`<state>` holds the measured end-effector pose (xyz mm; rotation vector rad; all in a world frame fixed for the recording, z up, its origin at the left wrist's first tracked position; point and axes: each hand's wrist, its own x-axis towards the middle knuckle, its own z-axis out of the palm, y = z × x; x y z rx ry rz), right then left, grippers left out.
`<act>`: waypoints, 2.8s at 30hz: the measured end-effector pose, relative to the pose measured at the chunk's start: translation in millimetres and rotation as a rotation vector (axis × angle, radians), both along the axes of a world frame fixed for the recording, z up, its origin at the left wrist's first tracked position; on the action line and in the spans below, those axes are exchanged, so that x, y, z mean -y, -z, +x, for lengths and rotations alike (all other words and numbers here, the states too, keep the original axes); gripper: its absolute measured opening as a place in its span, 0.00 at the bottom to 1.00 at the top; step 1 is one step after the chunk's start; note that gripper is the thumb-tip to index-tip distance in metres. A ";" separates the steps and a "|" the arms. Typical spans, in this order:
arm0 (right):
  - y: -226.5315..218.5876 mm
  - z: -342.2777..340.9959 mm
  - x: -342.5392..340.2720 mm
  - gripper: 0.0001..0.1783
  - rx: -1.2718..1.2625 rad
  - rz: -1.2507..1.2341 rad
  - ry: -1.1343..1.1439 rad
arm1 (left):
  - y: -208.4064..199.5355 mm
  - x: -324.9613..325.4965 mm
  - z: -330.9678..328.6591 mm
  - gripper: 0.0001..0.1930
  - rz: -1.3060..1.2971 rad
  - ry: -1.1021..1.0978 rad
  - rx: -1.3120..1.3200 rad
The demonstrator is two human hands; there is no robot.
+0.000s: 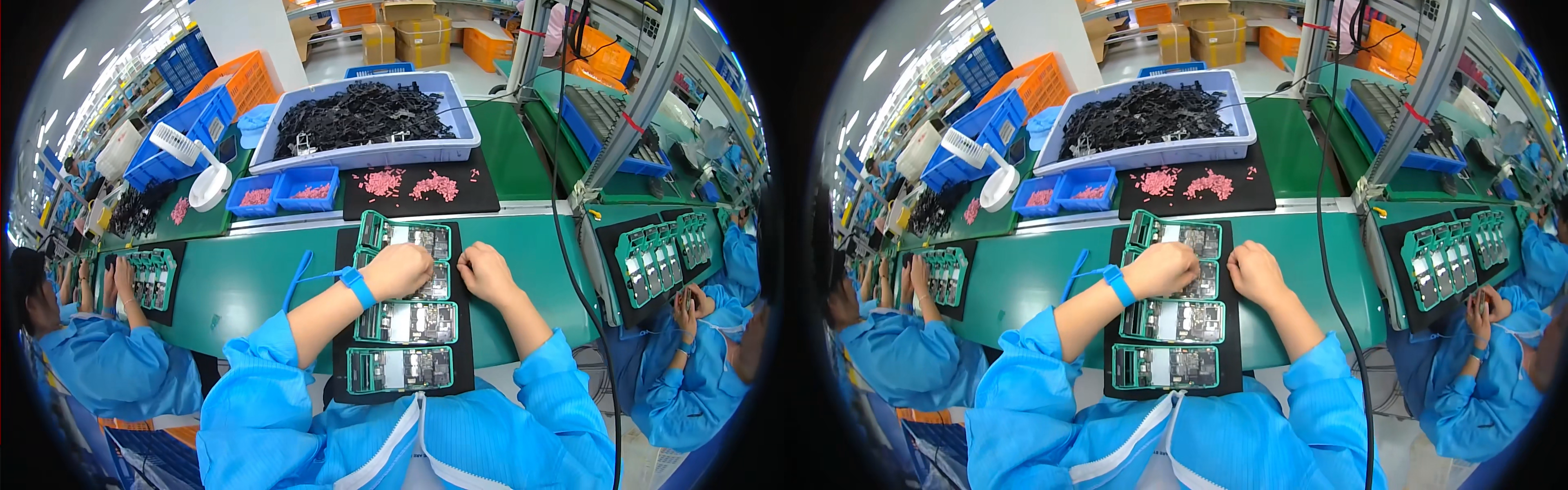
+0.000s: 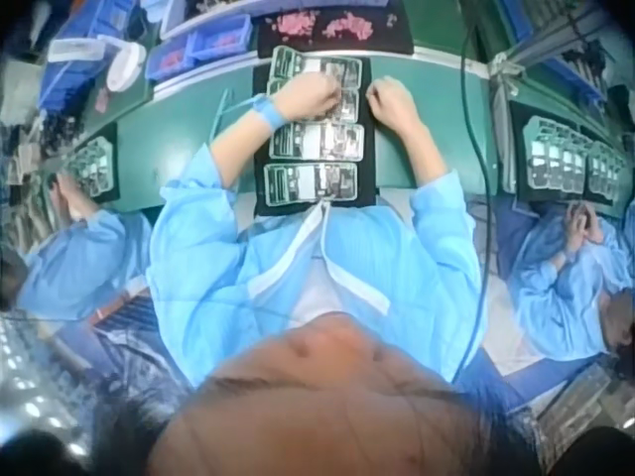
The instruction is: The person attaches small pink pads onto circuit boards held in a tray by hand, passes the tray to another worker along the assembly line, and scoops pink pads into a small container.
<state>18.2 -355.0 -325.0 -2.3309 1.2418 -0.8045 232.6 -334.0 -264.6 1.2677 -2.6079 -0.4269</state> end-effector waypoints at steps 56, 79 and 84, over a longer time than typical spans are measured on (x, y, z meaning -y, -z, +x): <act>-24.0 34.8 2.6 0.03 -0.297 -0.502 -0.368 | 24.4 71.2 13.4 0.06 -0.341 0.072 0.159; -7.8 60.3 139.5 0.04 -0.080 -0.211 -0.095 | 20.7 143.6 60.8 0.05 -0.037 -0.181 0.286; -12.8 72.5 145.2 0.04 -0.288 -0.139 -0.148 | 18.2 145.3 56.8 0.05 -0.016 -0.143 0.328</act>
